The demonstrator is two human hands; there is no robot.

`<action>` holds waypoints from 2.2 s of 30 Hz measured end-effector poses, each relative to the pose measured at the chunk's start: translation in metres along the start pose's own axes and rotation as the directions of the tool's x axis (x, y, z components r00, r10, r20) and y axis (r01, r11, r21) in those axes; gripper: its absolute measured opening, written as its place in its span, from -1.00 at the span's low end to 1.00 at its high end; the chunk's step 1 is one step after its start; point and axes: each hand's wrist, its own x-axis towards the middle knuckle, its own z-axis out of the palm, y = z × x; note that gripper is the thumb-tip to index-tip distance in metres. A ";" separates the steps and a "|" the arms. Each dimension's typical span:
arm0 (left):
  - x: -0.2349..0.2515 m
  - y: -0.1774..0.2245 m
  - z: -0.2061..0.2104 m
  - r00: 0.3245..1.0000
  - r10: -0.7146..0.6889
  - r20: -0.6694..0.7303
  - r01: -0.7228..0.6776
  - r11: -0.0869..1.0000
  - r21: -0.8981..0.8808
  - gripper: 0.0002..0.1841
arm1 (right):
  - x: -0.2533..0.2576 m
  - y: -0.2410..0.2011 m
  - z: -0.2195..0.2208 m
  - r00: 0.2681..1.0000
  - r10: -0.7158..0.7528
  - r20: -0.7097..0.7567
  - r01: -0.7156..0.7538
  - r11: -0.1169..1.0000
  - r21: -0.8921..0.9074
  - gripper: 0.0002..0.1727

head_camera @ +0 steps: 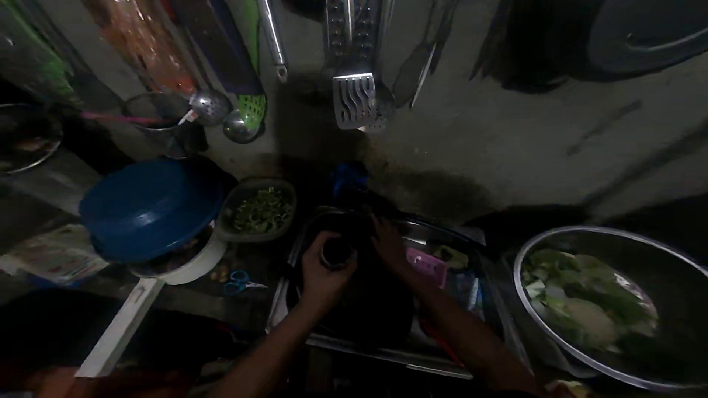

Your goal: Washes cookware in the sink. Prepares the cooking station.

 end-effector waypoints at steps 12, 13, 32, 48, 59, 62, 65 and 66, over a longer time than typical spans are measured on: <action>-0.003 -0.002 -0.003 0.999 0.028 -0.046 -0.025 0.998 0.064 -0.65 | -0.119 -0.113 -0.045 0.967 -0.201 0.155 -0.037 0.494 0.869 -0.51; -0.006 0.002 -0.004 0.997 0.053 -0.056 -0.050 0.997 0.057 -0.66 | -0.129 -0.117 -0.032 0.954 -0.266 0.141 0.032 0.556 0.831 -0.50; -0.032 0.034 -0.102 0.959 0.074 -0.273 -0.103 0.990 -0.093 -0.65 | -0.122 -0.192 -0.001 0.881 -0.468 0.066 0.378 0.782 0.495 -0.43; -0.163 0.133 -0.428 0.682 0.042 -0.730 0.095 0.985 0.145 -0.60 | -0.064 -0.337 0.110 0.753 -0.658 -0.020 0.651 0.750 -0.116 -0.46; -0.262 0.116 -0.677 0.162 0.178 -0.971 0.017 0.983 0.183 -0.58 | -0.148 -0.472 0.173 0.603 -0.660 0.448 0.501 0.751 0.431 -0.66; -0.272 0.096 -0.717 0.089 0.193 -0.977 0.002 0.981 0.194 -0.58 | -0.182 -0.516 0.266 0.328 -0.579 0.746 0.144 0.811 0.567 -0.66; -0.278 0.077 -0.748 0.011 0.182 -0.983 0.016 0.983 0.182 -0.67 | -0.192 -0.546 0.363 0.186 -0.321 0.929 -0.323 0.873 0.366 -0.48; -0.280 0.071 -0.755 -0.004 0.176 -0.984 0.019 0.984 0.176 -0.69 | -0.192 -0.552 0.389 0.159 -0.276 0.948 -0.427 0.846 0.318 -0.42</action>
